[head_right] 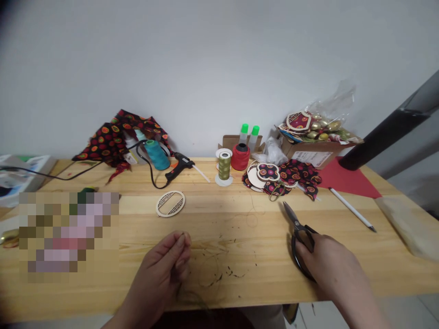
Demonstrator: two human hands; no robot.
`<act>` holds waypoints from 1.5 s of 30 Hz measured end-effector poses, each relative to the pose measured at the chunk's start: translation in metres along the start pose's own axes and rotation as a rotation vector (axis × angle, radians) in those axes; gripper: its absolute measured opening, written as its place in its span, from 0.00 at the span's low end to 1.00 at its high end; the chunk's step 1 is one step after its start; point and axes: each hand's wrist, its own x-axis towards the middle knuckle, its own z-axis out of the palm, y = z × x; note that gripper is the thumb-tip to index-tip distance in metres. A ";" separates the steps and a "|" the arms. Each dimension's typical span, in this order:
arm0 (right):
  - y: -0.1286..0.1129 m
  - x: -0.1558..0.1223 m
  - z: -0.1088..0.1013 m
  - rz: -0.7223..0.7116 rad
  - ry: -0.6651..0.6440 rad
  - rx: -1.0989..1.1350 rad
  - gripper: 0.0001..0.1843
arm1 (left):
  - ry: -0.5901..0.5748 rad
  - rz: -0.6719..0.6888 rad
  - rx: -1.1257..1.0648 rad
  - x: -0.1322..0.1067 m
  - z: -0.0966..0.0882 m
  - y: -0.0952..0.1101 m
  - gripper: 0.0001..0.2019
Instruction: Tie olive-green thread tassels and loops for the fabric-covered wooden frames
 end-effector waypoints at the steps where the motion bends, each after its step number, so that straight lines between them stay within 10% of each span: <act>1: 0.001 0.000 -0.001 -0.004 0.000 -0.004 0.19 | -0.008 0.002 -0.004 0.000 0.000 0.000 0.15; 8: -0.007 -0.008 -0.007 -0.016 0.159 0.000 0.21 | -0.033 0.018 0.013 0.000 -0.002 0.000 0.14; 11: -0.038 -0.022 -0.006 -0.330 0.410 0.359 0.16 | -0.038 0.010 0.023 -0.001 0.000 -0.001 0.14; 16: -0.115 -0.052 0.007 -0.784 0.141 1.016 0.04 | -0.084 0.001 0.037 -0.003 0.003 -0.004 0.13; 22: -0.155 -0.062 0.012 -0.738 0.179 1.201 0.05 | -0.055 0.090 0.120 -0.005 0.001 -0.002 0.12; 45: -0.151 -0.050 0.013 -0.503 -0.066 1.239 0.09 | -0.174 0.224 0.486 -0.006 -0.001 -0.006 0.16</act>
